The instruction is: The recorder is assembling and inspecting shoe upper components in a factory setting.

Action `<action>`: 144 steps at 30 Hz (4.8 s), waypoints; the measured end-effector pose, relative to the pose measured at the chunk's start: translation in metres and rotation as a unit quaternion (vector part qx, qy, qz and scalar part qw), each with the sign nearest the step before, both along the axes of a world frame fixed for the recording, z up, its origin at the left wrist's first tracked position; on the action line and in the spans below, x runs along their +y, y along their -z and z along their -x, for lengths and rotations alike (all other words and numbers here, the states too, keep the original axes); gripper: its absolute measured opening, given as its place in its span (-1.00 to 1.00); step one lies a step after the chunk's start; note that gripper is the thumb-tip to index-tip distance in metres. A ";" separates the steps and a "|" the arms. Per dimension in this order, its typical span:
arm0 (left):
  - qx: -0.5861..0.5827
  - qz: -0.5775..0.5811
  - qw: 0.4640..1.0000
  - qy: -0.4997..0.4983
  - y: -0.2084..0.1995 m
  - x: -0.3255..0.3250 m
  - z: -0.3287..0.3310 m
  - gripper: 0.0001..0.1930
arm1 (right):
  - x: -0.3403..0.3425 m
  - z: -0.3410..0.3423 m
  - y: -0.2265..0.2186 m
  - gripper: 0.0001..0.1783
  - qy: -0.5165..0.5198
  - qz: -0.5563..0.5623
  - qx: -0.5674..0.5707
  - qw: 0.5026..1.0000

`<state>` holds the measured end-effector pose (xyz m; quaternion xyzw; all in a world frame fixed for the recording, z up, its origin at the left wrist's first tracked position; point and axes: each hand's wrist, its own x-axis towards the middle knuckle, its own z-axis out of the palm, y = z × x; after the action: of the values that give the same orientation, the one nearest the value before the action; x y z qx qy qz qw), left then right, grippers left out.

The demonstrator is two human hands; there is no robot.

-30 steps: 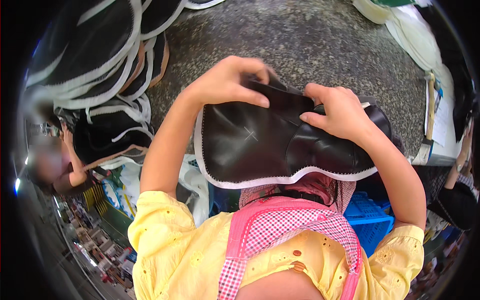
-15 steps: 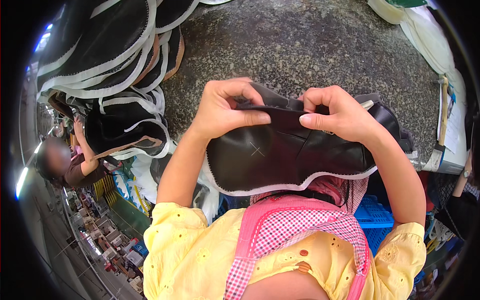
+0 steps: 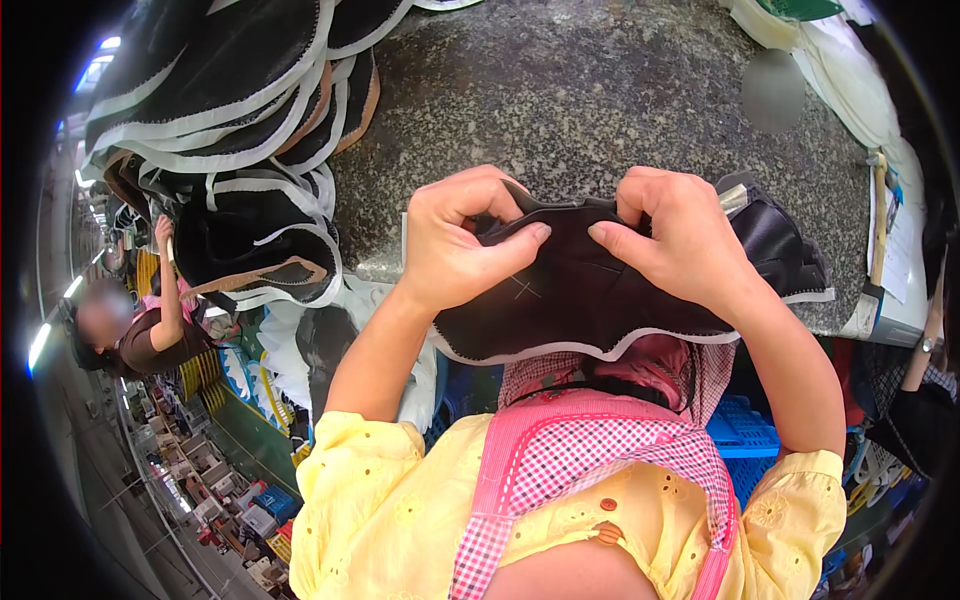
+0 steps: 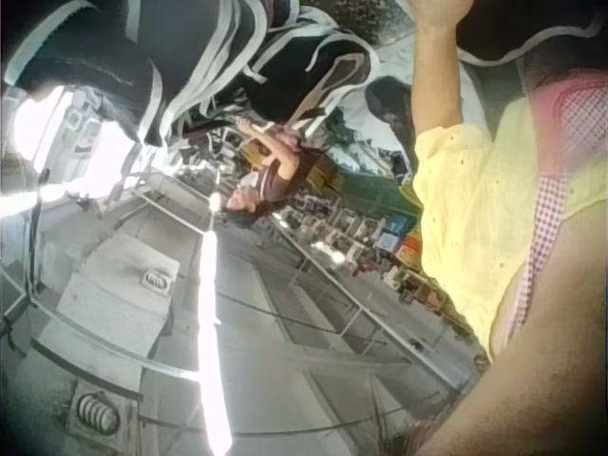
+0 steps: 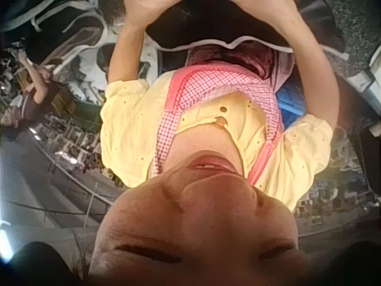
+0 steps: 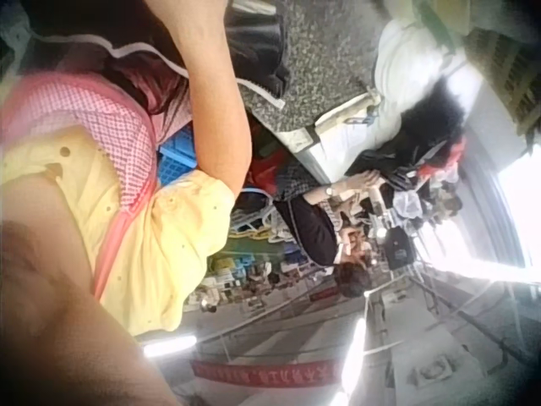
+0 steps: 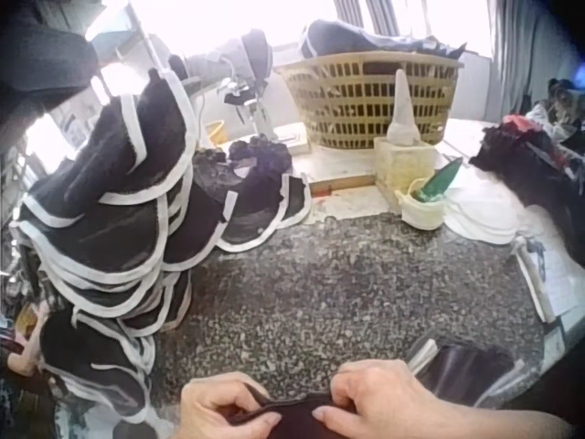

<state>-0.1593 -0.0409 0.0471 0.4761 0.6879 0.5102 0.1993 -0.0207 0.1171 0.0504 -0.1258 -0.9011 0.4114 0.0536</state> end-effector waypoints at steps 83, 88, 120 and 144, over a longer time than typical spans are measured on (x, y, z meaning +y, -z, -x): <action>0.100 0.245 0.934 0.239 -0.010 0.039 -0.025 -0.42 | 0.000 -0.053 -0.005 -0.74 0.012 -0.014 -0.007 1.000; -0.074 0.225 0.931 0.276 -0.007 0.034 -0.025 -0.53 | 0.002 -0.047 -0.009 -0.70 0.000 0.026 -0.033 0.999; 0.097 0.173 0.924 0.326 -0.018 0.030 -0.002 -0.76 | 0.022 -0.064 -0.008 -0.78 -0.027 0.096 -0.028 0.995; -0.236 -0.109 0.958 -0.118 -0.003 0.033 -0.078 -0.52 | -0.022 -0.040 -0.031 -0.63 -0.117 -0.200 0.388 0.892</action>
<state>-0.0817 -0.0083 0.0506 0.2765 0.6125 0.6999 0.2417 0.0196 0.0950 0.0813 0.1640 -0.8799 0.2418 0.3747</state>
